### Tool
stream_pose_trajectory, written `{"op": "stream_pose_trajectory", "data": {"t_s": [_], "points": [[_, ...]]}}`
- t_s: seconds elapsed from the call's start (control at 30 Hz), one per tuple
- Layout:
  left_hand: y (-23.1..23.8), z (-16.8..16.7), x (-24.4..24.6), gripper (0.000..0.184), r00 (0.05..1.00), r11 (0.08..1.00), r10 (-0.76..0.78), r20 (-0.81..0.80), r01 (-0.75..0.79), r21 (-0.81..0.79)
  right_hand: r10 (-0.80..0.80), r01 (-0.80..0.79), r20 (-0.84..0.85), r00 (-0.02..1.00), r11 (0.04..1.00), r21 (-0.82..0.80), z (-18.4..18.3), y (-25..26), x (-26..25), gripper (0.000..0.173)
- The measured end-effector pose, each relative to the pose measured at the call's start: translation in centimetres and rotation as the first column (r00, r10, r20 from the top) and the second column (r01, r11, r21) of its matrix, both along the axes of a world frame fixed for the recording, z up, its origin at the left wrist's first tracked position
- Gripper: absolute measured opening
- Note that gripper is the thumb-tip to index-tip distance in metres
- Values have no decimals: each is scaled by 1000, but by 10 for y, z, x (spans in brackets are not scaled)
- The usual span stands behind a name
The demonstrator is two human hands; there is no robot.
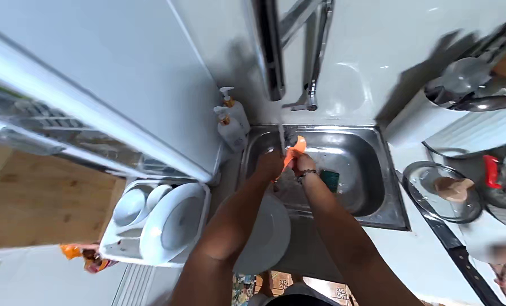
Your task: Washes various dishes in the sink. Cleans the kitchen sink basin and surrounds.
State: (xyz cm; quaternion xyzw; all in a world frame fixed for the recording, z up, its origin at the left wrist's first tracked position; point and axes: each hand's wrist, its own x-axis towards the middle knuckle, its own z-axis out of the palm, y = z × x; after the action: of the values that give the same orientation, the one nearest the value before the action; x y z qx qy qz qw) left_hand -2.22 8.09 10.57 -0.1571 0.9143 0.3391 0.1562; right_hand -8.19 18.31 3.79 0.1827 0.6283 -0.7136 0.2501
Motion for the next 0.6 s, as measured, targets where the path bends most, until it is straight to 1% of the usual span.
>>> {"op": "stream_pose_trajectory", "data": {"t_s": [0.1,0.17,0.2,0.23,0.27,0.3,0.33,0.37,0.4,0.43,0.47,0.53,0.57,0.6], "points": [[0,6,10,42,999,996,7,-50,-2,89,9,-18,-70,998,990,-138,-64,-10,-9,40],[-5,0,12,45,998,994,-10,-63,17,108,12,-38,-112,994,972,-230,-83,-14,-12,38],[-11,-15,10,47,996,995,-30,-88,38,91,-3,-32,-128,992,964,-266,-92,-13,-14,37],[-16,-23,9,47,994,996,-54,-100,61,71,-5,-29,-133,991,967,-253,-88,-12,-12,35],[-20,-20,12,46,992,994,-84,-93,90,63,0,-27,-135,991,980,-197,-79,-11,-11,33],[-23,-7,18,44,990,991,-116,-78,120,55,24,-42,-145,989,991,-124,-67,-9,-9,31],[-24,16,27,40,988,988,-148,-44,149,34,57,-70,-173,983,995,-69,-57,-4,-9,30],[-24,51,38,37,982,983,-185,34,184,18,111,-117,-220,969,993,-17,-48,0,-9,33],[-25,77,47,35,971,974,-222,89,225,-32,160,-155,-272,949,987,41,-41,2,-8,34],[-28,93,57,34,961,960,-255,110,265,-94,220,-191,-337,915,975,118,-40,1,-9,33],[-33,99,64,34,956,947,-270,115,285,-148,299,-235,-393,870,950,203,-44,-3,-13,33],[-40,109,82,40,956,927,-270,113,290,-238,455,-321,-442,773,881,347,-49,-13,-17,43],[-44,114,91,41,955,916,-273,112,294,-272,487,-341,-452,747,865,369,-46,-17,-18,49],[-48,116,99,40,953,901,-281,115,304,-310,500,-364,-443,744,860,358,-39,-20,-16,52]]}}
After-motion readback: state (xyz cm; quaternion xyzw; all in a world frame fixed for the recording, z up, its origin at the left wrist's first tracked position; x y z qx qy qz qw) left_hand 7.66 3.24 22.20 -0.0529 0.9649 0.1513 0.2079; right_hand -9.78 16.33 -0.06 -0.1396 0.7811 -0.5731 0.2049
